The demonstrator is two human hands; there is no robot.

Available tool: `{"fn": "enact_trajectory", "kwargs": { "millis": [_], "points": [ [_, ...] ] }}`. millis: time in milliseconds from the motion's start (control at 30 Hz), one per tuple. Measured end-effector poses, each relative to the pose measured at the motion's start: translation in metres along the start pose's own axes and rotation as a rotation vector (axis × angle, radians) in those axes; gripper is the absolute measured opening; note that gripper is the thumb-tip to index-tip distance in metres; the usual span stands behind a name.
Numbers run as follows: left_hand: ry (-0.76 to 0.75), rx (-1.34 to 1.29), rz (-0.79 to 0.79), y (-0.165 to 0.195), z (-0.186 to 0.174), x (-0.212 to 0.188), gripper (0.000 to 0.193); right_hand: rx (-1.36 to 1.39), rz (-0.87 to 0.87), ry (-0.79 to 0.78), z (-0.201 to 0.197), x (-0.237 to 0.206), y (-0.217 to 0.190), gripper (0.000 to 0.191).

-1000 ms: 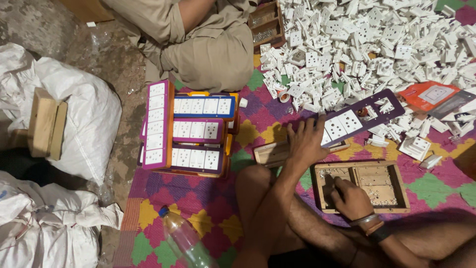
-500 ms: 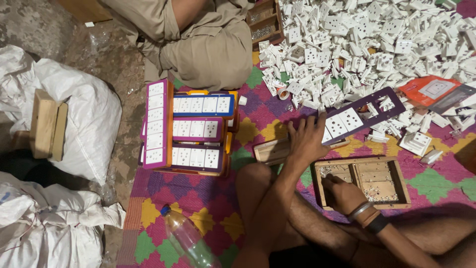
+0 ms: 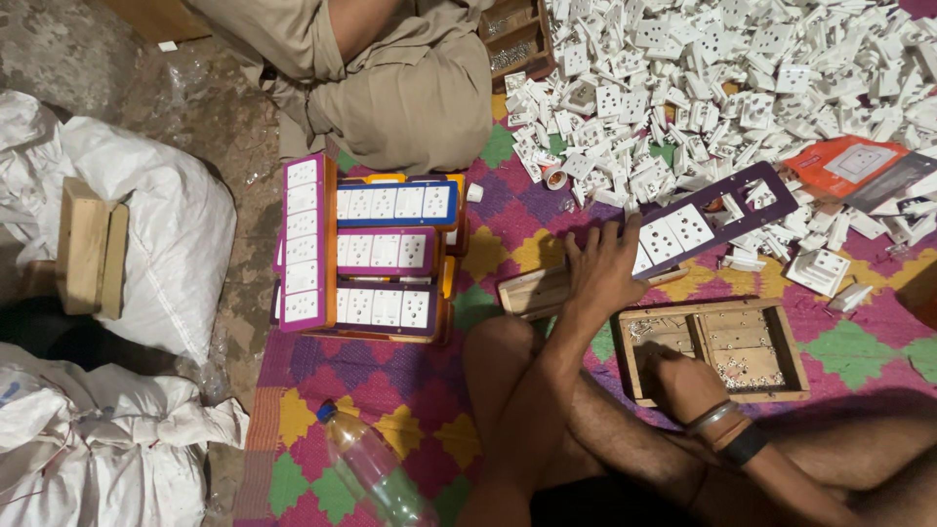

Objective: The person sits on a colorful mat and assembles white electrical socket modules into a purple plastic frame. They pick up each module from a large pile on the floor, insert it into a slot in the frame, and then use a small metal tool from a wooden box to secure the module in place.

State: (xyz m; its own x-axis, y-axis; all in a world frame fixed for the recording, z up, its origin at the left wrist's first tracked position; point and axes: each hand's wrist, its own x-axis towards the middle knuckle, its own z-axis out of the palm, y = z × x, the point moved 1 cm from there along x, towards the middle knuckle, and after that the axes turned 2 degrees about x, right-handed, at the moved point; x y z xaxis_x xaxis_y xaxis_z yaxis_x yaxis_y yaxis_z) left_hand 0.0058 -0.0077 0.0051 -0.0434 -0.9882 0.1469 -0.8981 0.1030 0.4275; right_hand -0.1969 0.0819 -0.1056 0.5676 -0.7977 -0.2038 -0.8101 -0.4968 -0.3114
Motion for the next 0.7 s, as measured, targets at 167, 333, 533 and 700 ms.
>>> {"fn": "enact_trajectory", "kwargs": {
  "millis": [167,333,533,700],
  "points": [
    [-0.054,-0.019,-0.017,-0.001,-0.003,0.0,0.112,-0.098,0.055,-0.149,-0.001,0.009,-0.003,0.013],
    [-0.031,-0.02,-0.015,0.001,-0.007,0.0,0.11,-0.009,-0.064,0.037,-0.006,0.003,-0.002,0.008],
    [-0.018,-0.023,-0.006,0.001,-0.006,0.0,0.109,0.162,-0.12,0.097,-0.012,0.001,-0.004,0.022],
    [-0.016,-0.027,0.012,0.001,-0.003,0.0,0.107,0.078,-0.075,-0.158,-0.017,0.022,-0.006,0.019]
  ]
}}
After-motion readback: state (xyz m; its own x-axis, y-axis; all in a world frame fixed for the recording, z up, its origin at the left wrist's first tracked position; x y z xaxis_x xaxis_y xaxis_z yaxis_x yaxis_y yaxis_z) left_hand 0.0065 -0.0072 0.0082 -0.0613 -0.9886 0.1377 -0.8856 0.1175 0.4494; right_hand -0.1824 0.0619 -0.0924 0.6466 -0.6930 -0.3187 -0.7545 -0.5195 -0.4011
